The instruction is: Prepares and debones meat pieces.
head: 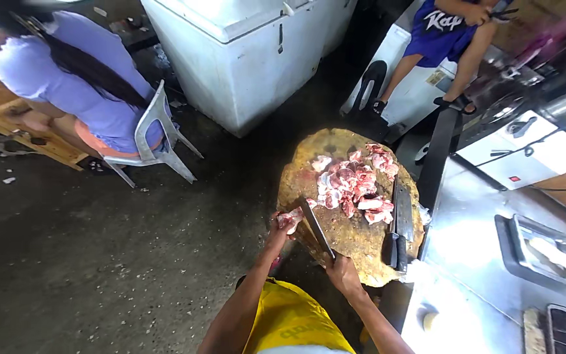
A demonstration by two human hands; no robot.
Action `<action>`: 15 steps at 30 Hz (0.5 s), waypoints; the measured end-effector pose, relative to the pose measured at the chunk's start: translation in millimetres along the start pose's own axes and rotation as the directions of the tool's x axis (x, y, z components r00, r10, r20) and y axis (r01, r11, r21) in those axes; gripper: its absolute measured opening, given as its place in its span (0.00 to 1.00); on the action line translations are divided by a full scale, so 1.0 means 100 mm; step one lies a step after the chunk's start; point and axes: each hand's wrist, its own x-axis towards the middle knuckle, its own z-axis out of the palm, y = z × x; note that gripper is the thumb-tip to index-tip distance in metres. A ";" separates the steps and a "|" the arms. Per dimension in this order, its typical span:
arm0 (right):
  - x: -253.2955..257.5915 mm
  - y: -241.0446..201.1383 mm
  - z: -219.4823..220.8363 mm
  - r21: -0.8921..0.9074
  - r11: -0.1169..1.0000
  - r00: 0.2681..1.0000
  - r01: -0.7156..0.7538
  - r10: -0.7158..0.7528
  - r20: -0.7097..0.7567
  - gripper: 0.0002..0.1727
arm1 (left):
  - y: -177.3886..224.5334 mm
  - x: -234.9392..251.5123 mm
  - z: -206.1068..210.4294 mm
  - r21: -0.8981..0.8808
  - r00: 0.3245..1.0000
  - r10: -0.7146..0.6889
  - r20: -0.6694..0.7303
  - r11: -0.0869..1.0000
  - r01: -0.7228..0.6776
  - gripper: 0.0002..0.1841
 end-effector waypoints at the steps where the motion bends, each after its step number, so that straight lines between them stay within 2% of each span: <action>1: -0.01 0.03 -0.01 0.020 1.000 1.000 0.010 -0.010 -0.010 0.24 | 0.00 0.02 0.01 -0.081 0.999 -0.031 -0.012 0.996 0.030 0.37; 3: -0.05 0.05 -0.09 0.061 0.997 0.999 0.039 -0.037 -0.039 0.23 | 0.01 0.03 0.01 -0.084 1.000 -0.011 -0.027 0.996 0.009 0.36; 5: -0.14 0.02 -0.21 0.095 0.989 0.989 0.111 -0.100 -0.109 0.22 | -0.04 0.00 -0.03 0.028 0.997 0.081 -0.019 0.996 -0.080 0.38; 8: -0.37 -0.11 -0.44 0.153 0.925 0.897 0.349 -0.282 -0.341 0.24 | -0.19 -0.09 -0.08 0.186 0.981 0.195 0.013 0.963 -0.194 0.40; 10: -0.52 -0.23 -0.57 0.184 0.806 0.747 0.563 -0.401 -0.530 0.23 | -0.21 -0.17 -0.07 0.214 0.976 0.217 0.005 0.953 -0.213 0.38; 12: -0.56 -0.31 -0.62 0.188 0.611 0.549 0.769 -0.481 -0.684 0.21 | -0.27 -0.17 -0.06 0.203 0.964 0.264 0.002 0.944 -0.259 0.36; 14: -0.50 -0.34 -0.56 0.148 0.466 0.406 0.873 -0.523 -0.749 0.19 | -0.30 -0.15 -0.07 0.172 0.957 0.289 0.009 0.943 -0.286 0.34; 15: -0.44 -0.30 -0.48 0.100 0.463 0.371 0.881 -0.544 -0.753 0.21 | -0.30 -0.15 -0.07 0.159 0.959 0.283 0.006 0.947 -0.280 0.34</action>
